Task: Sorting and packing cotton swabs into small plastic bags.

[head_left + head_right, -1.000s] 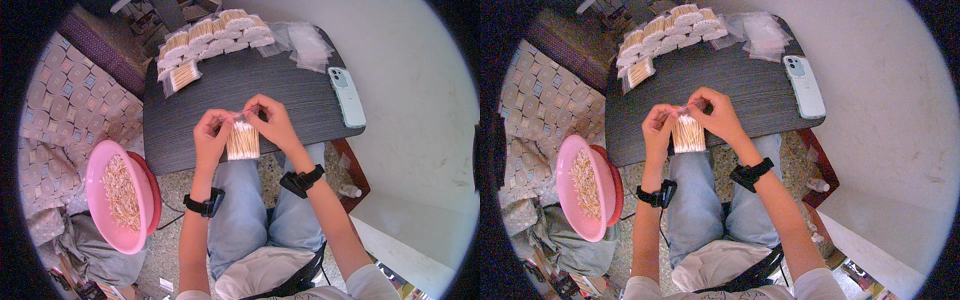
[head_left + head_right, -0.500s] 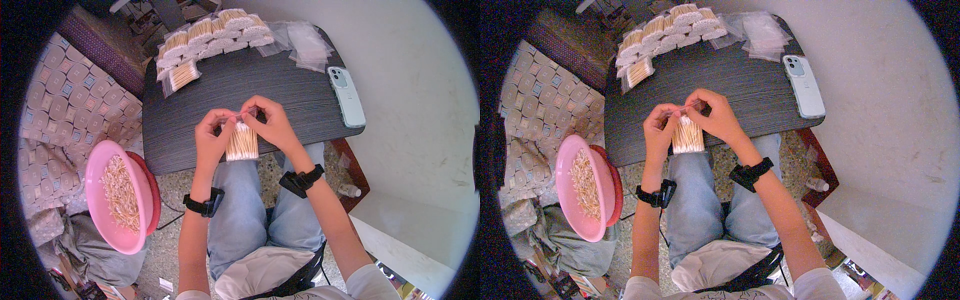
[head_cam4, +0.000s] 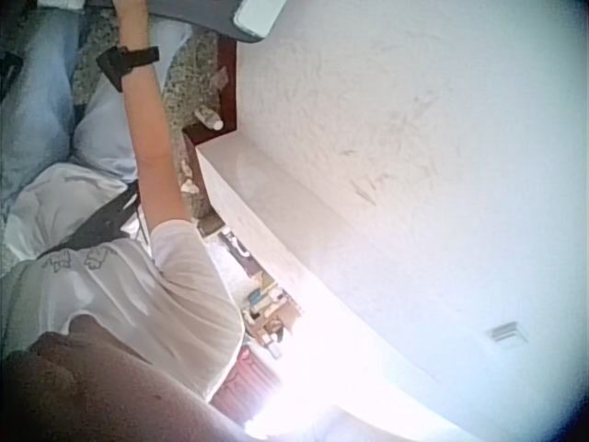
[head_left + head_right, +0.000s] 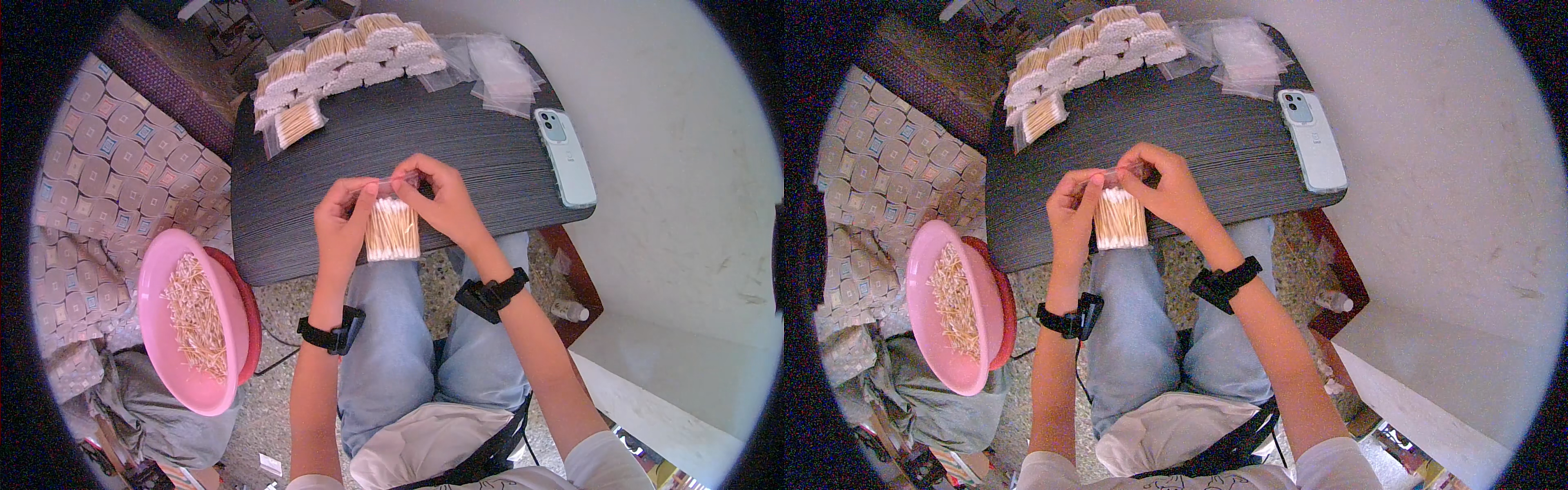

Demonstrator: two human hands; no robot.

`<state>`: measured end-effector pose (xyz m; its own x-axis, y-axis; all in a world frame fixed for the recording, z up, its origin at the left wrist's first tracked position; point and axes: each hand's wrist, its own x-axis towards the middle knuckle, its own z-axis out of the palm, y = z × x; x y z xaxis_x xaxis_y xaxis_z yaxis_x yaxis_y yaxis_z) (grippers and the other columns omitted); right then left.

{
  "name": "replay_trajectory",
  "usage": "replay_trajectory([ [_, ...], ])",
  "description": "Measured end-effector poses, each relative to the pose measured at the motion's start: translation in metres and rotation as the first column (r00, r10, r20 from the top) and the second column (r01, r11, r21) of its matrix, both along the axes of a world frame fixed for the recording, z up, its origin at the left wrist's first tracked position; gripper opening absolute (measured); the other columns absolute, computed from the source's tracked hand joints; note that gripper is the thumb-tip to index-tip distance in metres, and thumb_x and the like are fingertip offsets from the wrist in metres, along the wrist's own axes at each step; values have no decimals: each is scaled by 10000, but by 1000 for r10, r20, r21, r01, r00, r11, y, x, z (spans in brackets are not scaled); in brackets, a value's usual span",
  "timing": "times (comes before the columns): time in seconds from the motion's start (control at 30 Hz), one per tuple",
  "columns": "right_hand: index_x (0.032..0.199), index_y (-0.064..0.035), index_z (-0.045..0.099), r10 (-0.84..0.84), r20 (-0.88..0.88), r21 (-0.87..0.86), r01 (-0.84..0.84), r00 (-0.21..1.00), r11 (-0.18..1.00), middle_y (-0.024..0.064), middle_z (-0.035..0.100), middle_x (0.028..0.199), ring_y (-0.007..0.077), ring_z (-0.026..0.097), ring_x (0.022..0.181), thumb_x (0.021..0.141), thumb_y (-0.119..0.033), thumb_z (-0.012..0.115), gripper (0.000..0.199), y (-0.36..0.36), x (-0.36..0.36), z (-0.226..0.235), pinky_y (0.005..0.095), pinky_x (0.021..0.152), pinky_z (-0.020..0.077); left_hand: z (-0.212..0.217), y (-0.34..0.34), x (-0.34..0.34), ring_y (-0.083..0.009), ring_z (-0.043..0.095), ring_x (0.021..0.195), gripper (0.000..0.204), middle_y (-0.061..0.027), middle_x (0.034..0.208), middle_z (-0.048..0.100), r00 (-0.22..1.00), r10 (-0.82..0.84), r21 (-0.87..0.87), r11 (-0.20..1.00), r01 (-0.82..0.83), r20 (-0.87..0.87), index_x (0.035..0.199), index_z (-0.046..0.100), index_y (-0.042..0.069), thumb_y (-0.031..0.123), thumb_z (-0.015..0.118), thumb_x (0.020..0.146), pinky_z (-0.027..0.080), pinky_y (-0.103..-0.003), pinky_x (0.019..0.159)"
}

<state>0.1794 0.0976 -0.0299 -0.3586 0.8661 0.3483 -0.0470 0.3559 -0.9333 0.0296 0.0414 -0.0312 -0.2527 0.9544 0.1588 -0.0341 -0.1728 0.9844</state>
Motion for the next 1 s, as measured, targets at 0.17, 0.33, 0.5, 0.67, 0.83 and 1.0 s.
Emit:
replay_trajectory([
  [0.17,848,-24,639,5,14,-36,-4,1000,999,40,636,766,99,564,681,831,-123,658,101,1,2,-6,252,634,457,-2,-1,-5,-78,604,800,118,-51,877,666,999,-33,0,999,33,-42,964,627,-4,100,603,915,476,-219,714],
  [0.33,920,-26,662,-27,-67,-105,20,997,994,40,661,817,92,596,752,851,-123,654,119,0,-2,-8,243,684,478,4,-2,-2,-102,625,836,185,-85,915,682,998,-1,-2,1000,1,-68,1012,631,-9,150,567,943,486,-229,748],
  [0.5,994,-11,663,-44,-265,-306,-41,963,951,44,676,881,97,619,830,894,-92,608,140,2,2,-3,240,751,492,11,-3,0,-141,641,882,311,-124,993,681,999,37,-16,999,-37,0,1198,576,15,222,483,985,485,-247,807],
  [0.67,1023,-11,655,-117,-351,-293,10,929,956,62,674,888,107,619,795,894,-117,611,172,-2,-7,5,243,732,488,8,-3,-4,-158,622,951,399,-146,1074,651,997,49,36,998,-51,56,1327,451,36,227,495,979,466,-267,864],
  [0.83,1089,-33,608,57,152,-110,-40,987,993,104,662,950,141,604,804,845,-257,674,337,-5,-1,0,297,709,469,12,-3,8,-209,577,1079,464,-166,1192,596,986,47,233,969,-83,157,1351,416,43,265,529,960,414,-307,971],
  [1.0,1065,-26,595,48,-167,68,-37,985,997,83,633,994,161,582,934,831,-173,682,290,-4,-4,-4,289,838,451,9,-4,-2,-189,550,1110,361,-122,1233,566,992,-118,109,988,113,42,1252,498,13,165,574,934,409,-307,977],
])
